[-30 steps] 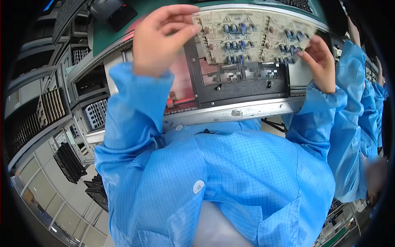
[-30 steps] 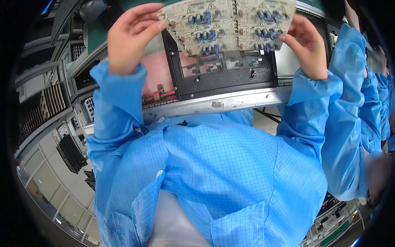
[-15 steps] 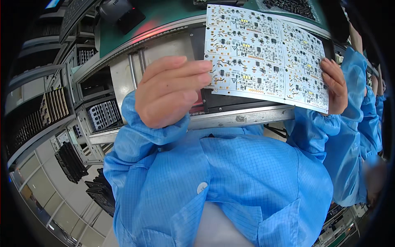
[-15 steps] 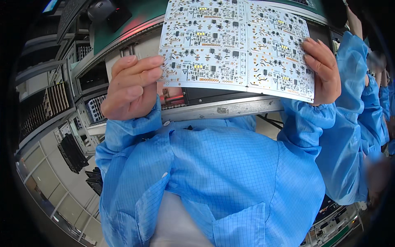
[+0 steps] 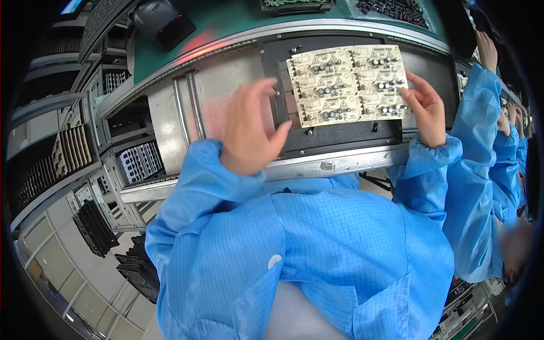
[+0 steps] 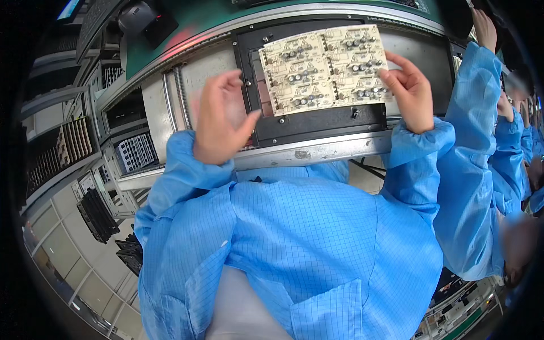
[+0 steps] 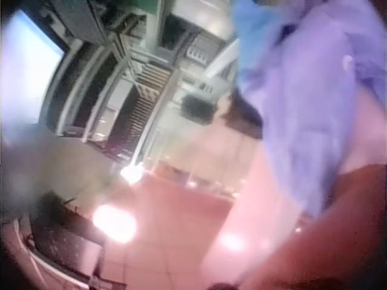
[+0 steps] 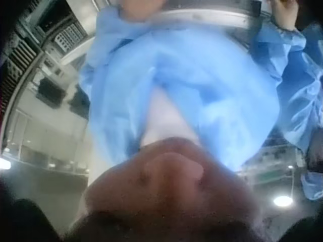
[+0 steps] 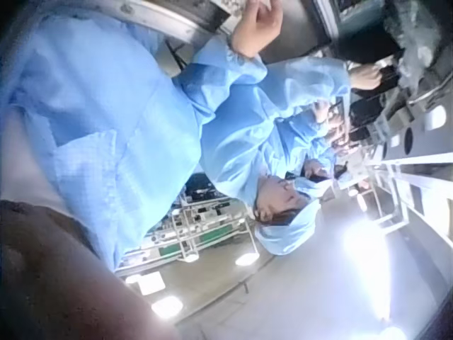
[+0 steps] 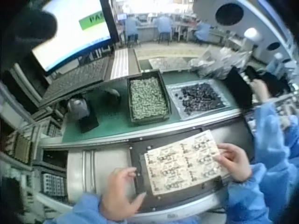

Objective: The person places circuit boards onto assembly fixtures on a conveyor line, inserts small electronic components into the boards by hand, and pushes the fixtures along the line.

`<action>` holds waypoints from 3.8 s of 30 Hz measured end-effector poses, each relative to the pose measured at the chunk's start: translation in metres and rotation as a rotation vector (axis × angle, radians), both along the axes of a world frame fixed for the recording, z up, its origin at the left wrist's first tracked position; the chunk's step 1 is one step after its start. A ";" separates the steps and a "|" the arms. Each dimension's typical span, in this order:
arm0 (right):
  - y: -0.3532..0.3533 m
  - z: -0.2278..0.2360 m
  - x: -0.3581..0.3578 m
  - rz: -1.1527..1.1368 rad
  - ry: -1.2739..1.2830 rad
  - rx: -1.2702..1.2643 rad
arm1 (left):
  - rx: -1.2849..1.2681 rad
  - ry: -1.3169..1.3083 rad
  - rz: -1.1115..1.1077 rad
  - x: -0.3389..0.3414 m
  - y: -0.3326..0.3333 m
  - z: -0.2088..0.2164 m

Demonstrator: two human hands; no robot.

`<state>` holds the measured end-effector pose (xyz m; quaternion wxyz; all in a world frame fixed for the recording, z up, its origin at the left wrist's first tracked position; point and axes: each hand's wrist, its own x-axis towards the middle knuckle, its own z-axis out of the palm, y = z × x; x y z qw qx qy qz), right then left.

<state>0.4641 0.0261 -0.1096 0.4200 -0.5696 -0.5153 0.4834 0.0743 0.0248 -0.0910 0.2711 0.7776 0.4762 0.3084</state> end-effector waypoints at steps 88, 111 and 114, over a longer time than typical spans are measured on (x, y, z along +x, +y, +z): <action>0.008 0.026 -0.022 -0.042 -0.654 0.359 | 0.211 0.049 0.122 0.050 0.075 -0.003; 0.036 0.017 0.007 0.174 -0.788 0.603 | 0.741 0.373 -0.102 0.065 0.211 0.047; 0.029 0.011 0.009 0.181 -0.646 0.549 | 0.835 0.715 0.016 0.080 0.236 0.031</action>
